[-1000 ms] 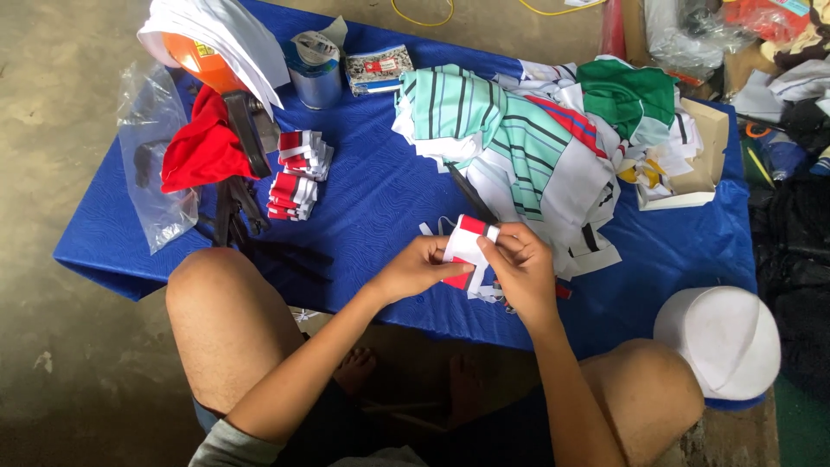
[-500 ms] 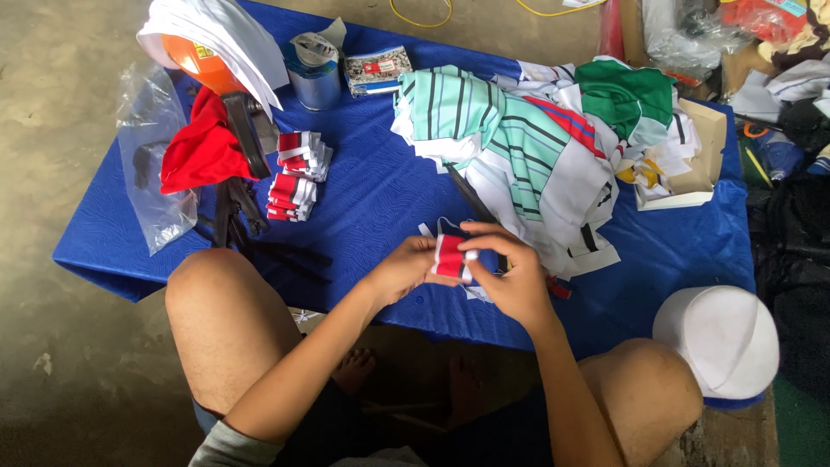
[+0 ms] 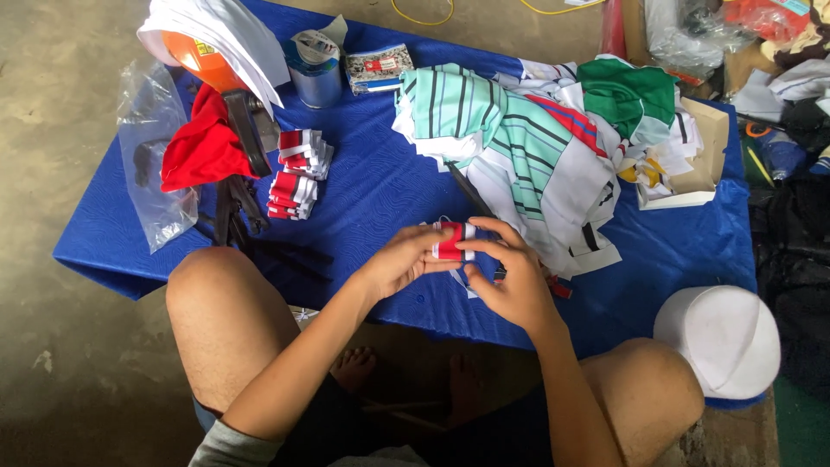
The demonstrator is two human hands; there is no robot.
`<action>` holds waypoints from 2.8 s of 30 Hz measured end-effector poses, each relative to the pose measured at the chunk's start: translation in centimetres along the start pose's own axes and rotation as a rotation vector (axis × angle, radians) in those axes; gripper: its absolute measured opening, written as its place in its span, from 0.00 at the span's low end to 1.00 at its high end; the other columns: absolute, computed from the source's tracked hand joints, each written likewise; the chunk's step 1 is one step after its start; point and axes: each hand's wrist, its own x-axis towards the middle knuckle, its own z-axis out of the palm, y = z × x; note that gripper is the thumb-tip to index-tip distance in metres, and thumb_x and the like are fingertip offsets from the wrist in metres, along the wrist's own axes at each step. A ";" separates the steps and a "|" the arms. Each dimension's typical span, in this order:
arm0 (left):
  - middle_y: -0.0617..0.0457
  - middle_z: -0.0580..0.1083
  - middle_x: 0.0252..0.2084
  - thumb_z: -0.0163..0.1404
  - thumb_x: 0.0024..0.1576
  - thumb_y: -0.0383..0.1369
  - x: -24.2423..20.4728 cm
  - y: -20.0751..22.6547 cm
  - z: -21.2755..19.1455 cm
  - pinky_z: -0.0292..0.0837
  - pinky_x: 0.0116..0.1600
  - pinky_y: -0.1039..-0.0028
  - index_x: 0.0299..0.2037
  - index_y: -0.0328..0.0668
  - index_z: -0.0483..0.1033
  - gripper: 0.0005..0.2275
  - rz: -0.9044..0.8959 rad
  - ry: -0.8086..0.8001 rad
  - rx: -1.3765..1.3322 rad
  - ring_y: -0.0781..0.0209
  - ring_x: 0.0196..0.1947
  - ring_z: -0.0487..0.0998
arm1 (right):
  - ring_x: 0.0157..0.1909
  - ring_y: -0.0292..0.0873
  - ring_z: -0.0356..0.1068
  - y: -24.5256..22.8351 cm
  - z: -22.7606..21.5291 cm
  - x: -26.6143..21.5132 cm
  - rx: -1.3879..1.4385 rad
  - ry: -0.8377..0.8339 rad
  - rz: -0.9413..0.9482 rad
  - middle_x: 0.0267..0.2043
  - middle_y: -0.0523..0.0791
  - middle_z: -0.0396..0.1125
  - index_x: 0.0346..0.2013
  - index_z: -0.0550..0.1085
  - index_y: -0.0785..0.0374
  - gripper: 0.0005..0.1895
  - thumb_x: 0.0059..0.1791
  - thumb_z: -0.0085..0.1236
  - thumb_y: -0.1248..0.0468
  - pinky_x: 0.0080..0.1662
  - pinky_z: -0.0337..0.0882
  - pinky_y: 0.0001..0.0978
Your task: The person sits on the floor and uses shears to cut a red and white fabric strip on a blue table. After cutting, the person folds the fabric and then sorts through a pile of striped shirts and other clothing items.
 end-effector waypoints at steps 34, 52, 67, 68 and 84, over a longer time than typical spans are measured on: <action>0.59 0.69 0.35 0.44 0.57 0.40 -4.4 6.6 -14.8 0.57 0.32 0.74 0.41 0.55 0.71 0.07 0.776 1.333 -0.439 0.66 0.30 0.72 | 0.28 0.43 0.79 3.0 32.1 15.3 0.336 0.182 0.701 0.30 0.46 0.78 0.36 0.83 0.58 0.15 0.39 0.73 0.55 0.27 0.80 0.35; 0.60 0.66 0.29 0.48 0.51 0.37 -2.0 5.2 -6.0 0.55 0.40 0.70 0.38 0.49 0.74 0.08 0.394 0.734 -0.291 0.63 0.30 0.67 | 0.40 0.54 0.78 5.7 16.1 8.9 -0.026 0.182 0.446 0.31 0.49 0.77 0.34 0.83 0.60 0.13 0.47 0.65 0.53 0.40 0.78 0.43; 0.36 0.58 0.71 0.52 0.58 0.45 2.6 -12.1 8.8 0.49 0.73 0.51 0.69 0.49 0.62 0.29 0.603 -0.072 1.722 0.38 0.76 0.52 | 0.57 0.66 0.73 20.4 -4.5 0.7 -0.621 -0.218 0.910 0.53 0.63 0.72 0.56 0.73 0.75 0.36 0.51 0.51 0.43 0.56 0.73 0.62; 0.35 0.51 0.75 0.49 0.60 0.46 2.8 -12.1 9.1 0.44 0.74 0.49 0.70 0.46 0.63 0.28 0.513 -0.090 1.787 0.38 0.77 0.47 | 0.54 0.63 0.75 20.3 -4.1 1.3 -0.660 -0.228 0.914 0.48 0.59 0.74 0.53 0.76 0.70 0.30 0.52 0.51 0.46 0.53 0.74 0.62; 0.28 0.54 0.71 0.54 0.59 0.38 0.3 -6.6 10.8 0.50 0.69 0.40 0.74 0.37 0.51 0.35 0.706 0.099 1.362 0.31 0.73 0.53 | 0.24 0.40 0.68 5.0 -6.8 5.8 -0.250 0.790 -0.052 0.18 0.44 0.69 0.21 0.73 0.61 0.17 0.55 0.48 0.72 0.34 0.72 0.29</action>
